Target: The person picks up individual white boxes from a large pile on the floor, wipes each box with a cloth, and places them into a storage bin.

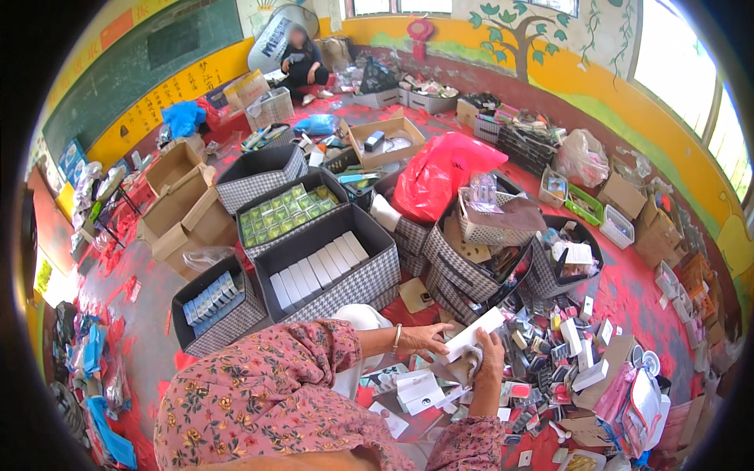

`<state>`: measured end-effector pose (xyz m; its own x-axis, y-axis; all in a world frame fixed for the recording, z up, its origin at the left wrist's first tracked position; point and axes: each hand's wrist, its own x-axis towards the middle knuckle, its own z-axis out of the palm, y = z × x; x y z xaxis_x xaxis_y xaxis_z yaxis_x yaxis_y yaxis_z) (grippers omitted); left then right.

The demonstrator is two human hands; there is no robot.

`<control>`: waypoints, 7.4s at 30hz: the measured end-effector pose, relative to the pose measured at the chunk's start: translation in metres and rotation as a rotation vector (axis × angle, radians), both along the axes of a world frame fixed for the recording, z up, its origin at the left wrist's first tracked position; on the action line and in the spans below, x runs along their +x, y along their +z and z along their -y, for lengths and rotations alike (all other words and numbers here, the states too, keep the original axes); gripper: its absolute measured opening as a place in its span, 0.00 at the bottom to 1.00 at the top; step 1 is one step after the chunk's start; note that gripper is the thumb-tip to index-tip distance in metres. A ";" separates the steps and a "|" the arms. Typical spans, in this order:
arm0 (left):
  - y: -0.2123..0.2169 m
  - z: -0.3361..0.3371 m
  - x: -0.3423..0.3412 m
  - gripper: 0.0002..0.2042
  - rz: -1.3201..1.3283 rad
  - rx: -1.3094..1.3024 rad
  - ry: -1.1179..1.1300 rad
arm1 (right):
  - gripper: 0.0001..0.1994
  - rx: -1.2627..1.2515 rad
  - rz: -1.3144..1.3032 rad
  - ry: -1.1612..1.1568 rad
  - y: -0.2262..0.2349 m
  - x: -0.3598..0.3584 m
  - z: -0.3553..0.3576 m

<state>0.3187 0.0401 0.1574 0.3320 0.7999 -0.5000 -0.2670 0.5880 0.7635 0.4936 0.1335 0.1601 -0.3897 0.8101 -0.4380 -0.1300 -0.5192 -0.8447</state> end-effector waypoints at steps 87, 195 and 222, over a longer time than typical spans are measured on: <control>0.014 -0.086 0.044 0.40 0.170 0.345 0.169 | 0.08 0.270 0.055 -0.492 0.035 0.055 -0.018; -0.031 0.013 -0.278 0.20 -0.142 0.001 1.171 | 0.09 0.633 0.668 0.178 0.034 -0.005 0.031; -0.162 -0.063 -0.282 0.19 -1.974 0.052 0.383 | 0.08 0.665 0.795 0.306 0.026 0.003 0.038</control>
